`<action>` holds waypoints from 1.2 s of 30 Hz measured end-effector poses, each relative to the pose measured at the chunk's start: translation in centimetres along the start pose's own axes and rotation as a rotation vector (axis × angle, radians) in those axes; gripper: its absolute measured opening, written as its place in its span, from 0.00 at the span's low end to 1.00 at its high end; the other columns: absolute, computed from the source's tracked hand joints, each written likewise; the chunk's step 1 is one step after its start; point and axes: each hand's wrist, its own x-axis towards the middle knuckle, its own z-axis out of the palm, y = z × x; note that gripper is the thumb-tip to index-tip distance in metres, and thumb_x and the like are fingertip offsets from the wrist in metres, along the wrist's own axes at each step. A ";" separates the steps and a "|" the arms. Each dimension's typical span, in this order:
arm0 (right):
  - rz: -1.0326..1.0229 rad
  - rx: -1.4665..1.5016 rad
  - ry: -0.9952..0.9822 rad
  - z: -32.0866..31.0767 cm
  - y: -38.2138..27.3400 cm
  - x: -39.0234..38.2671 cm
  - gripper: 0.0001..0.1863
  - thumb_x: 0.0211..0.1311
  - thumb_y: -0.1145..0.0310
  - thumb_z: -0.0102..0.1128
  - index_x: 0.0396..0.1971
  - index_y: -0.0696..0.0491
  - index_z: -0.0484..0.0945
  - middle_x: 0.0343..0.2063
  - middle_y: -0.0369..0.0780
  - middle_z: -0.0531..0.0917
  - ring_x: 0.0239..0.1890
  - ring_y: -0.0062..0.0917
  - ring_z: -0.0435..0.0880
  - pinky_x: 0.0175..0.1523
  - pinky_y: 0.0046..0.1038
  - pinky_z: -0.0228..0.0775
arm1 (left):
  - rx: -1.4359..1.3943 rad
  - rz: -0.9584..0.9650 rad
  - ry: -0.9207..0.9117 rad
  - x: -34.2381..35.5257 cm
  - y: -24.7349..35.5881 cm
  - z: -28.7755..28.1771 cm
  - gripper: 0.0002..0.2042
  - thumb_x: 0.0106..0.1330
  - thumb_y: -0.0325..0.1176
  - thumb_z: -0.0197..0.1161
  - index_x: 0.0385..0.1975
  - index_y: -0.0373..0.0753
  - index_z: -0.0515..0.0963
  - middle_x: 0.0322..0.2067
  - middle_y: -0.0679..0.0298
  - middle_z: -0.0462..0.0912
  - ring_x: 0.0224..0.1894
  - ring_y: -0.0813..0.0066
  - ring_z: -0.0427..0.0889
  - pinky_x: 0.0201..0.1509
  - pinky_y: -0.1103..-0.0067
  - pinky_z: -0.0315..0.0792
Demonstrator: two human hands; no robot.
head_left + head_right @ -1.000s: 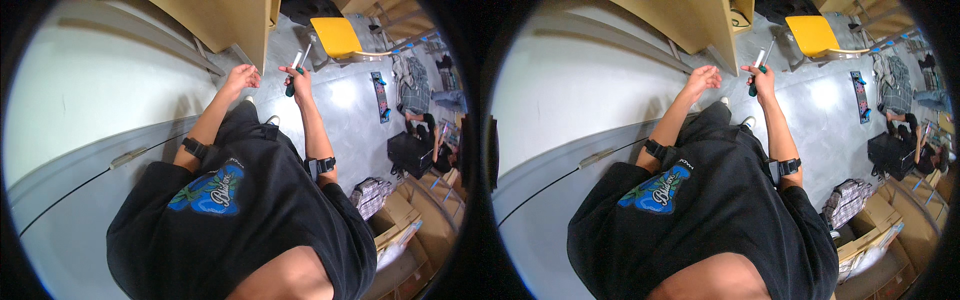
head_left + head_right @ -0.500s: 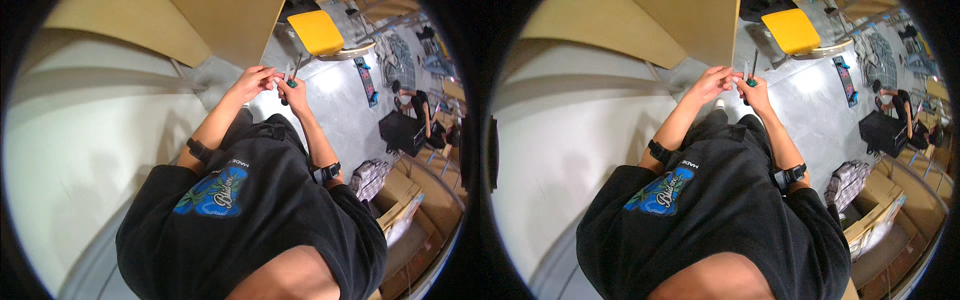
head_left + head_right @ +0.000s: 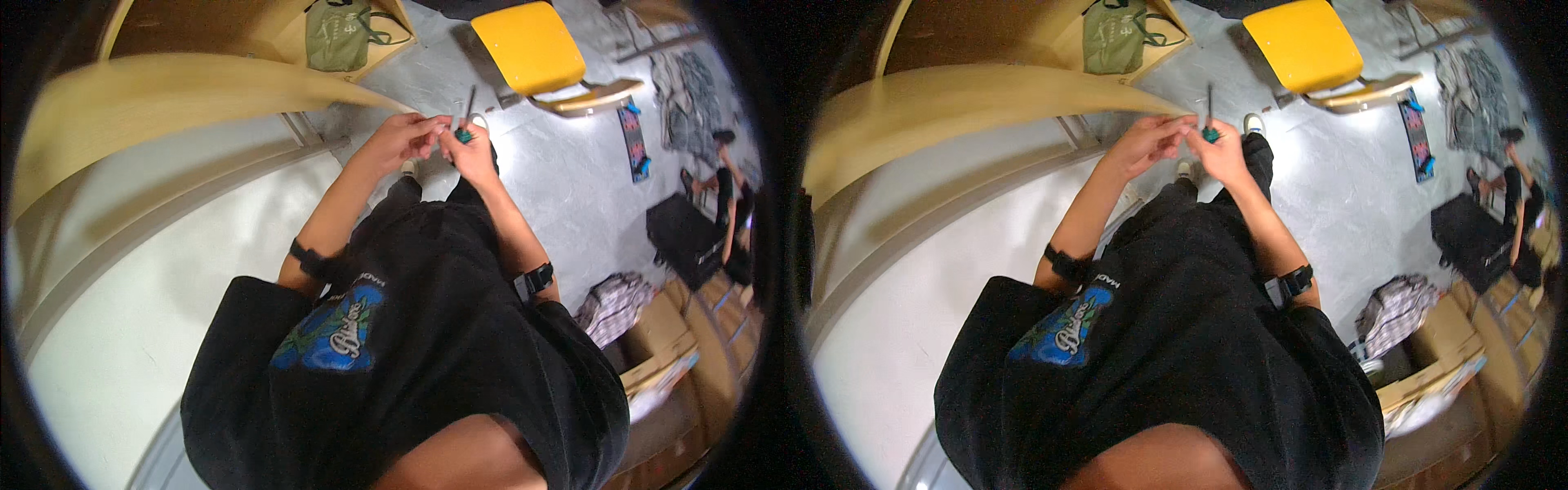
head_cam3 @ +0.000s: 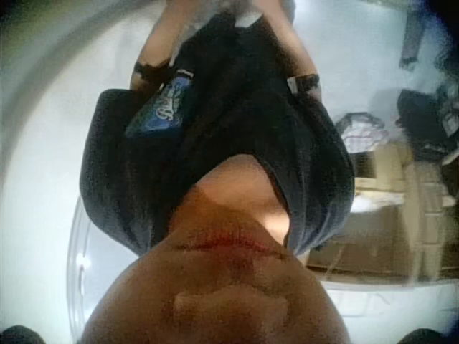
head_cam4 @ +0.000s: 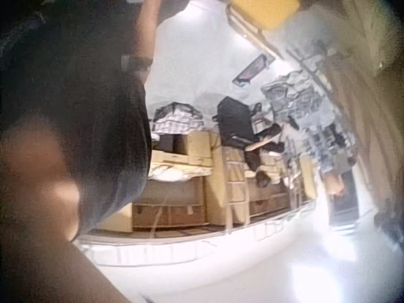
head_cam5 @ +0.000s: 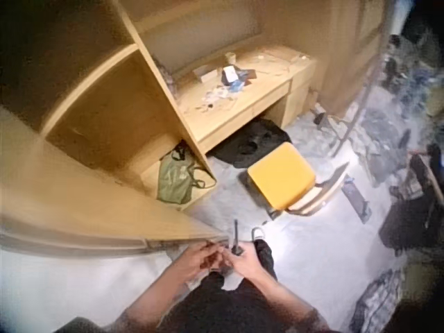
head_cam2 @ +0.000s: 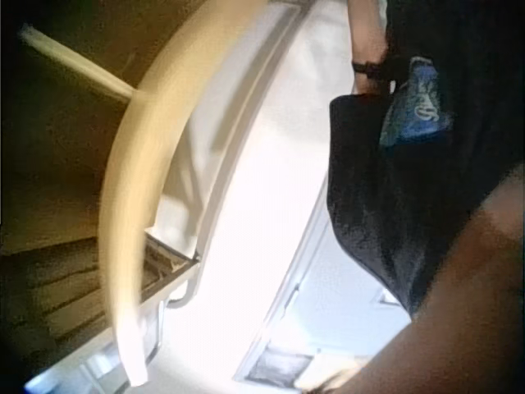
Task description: The person uses a screwdriver to tighten screws on a wooden drawer and a cabinet frame in a room.
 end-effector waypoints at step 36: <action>0.015 -0.402 -0.521 1.9 8.0 13.8 0.12 0.54 0.55 0.61 0.29 0.49 0.81 0.21 0.43 0.80 0.25 0.37 0.79 0.30 0.32 0.69 | 0.670 0.125 1.350 3.5 -2.5 0.6 0.17 0.63 0.41 0.51 0.20 0.33 0.74 0.14 0.63 0.70 0.19 0.76 0.69 0.24 0.77 0.64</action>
